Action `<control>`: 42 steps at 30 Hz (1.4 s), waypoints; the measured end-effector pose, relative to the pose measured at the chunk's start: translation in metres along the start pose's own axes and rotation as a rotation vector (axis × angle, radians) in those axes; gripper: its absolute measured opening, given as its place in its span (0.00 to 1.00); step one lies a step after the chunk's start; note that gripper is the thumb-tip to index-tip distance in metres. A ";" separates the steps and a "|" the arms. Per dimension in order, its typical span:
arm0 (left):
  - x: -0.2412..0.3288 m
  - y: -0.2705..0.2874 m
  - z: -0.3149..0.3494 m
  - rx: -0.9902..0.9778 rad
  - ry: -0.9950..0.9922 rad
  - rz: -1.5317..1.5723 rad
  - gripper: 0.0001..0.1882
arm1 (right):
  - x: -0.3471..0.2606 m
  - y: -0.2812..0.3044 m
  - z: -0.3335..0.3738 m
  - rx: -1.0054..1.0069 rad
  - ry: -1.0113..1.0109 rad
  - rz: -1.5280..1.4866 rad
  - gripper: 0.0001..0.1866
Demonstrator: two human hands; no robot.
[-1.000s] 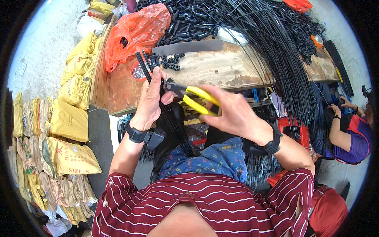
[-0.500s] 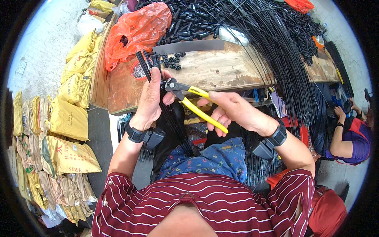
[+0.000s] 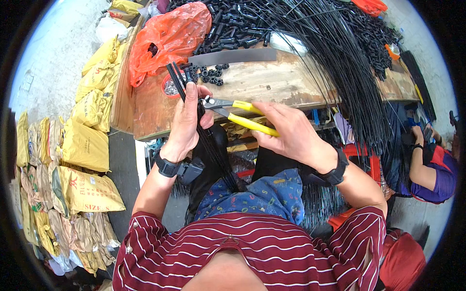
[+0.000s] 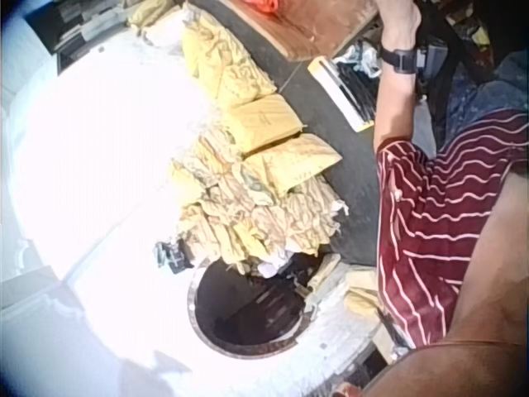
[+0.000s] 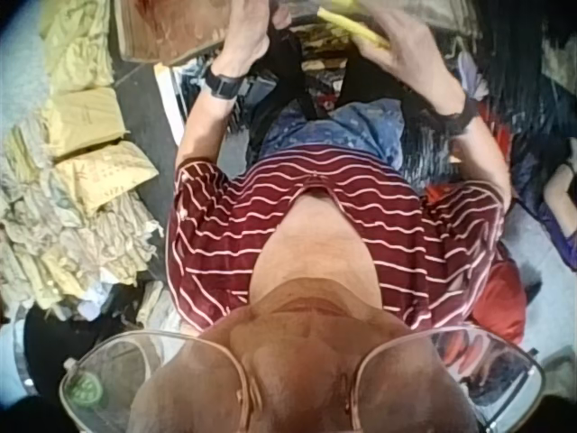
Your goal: Manually assemble and secure plastic or metal ribs/components for umbrella manufacturing using pliers.
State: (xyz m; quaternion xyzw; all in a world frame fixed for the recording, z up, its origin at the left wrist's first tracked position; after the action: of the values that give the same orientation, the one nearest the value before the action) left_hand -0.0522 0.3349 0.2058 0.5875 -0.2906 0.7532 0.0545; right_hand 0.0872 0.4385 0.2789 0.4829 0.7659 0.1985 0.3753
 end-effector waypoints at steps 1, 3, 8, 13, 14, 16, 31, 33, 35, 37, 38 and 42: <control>0.000 0.000 0.001 0.007 0.011 0.008 0.26 | 0.012 -0.013 0.007 -0.132 -0.201 -0.184 0.28; -0.002 -0.003 0.000 -0.042 0.020 0.006 0.27 | 0.011 -0.016 0.007 -0.202 -0.317 -0.313 0.20; -0.002 -0.017 0.005 -0.140 0.029 0.004 0.28 | 0.006 -0.063 0.070 -0.701 -1.186 -1.097 0.26; -0.003 -0.019 0.007 -0.185 0.030 -0.007 0.28 | -0.006 -0.057 0.063 -0.756 -1.119 -1.117 0.35; -0.003 -0.018 0.007 -0.185 0.029 -0.008 0.28 | -0.007 -0.058 0.064 -0.774 -1.116 -1.129 0.36; -0.002 -0.020 0.009 -0.205 0.029 -0.003 0.28 | -0.008 -0.059 0.067 -0.796 -1.120 -1.169 0.38; 0.000 -0.023 0.013 -0.194 0.033 0.045 0.25 | -0.017 -0.049 0.059 -0.807 -1.137 -1.199 0.35; 0.000 -0.023 0.013 -0.194 0.029 0.046 0.25 | -0.015 -0.049 0.057 -0.793 -1.119 -1.163 0.35; 0.000 -0.024 0.013 -0.195 0.026 0.047 0.25 | -0.011 -0.049 0.058 -0.778 -1.103 -1.127 0.35; 0.000 -0.025 0.013 -0.192 0.023 0.043 0.24 | -0.012 -0.049 0.058 -0.791 -1.072 -1.181 0.34; 0.000 -0.025 0.013 -0.192 0.024 0.044 0.24 | -0.011 -0.051 0.061 -0.791 -1.073 -1.181 0.34; 0.002 -0.027 0.013 -0.177 -0.018 -0.018 0.25 | -0.021 -0.053 0.069 -0.795 -1.202 -1.427 0.32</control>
State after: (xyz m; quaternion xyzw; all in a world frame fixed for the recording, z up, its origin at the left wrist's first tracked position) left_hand -0.0302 0.3496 0.2196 0.5899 -0.3511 0.7187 0.1103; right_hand 0.1140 0.3918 0.2073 -0.2274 0.4382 -0.1076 0.8630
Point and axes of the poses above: each hand's wrist, its own z-axis away from the middle knuckle, its own y-axis out of the back of the hand, x = y × z, the point moved 10 cm from there along -z, towards the middle knuckle, and after that the axes turned 15 degrees about x, right-handed, at the moved point
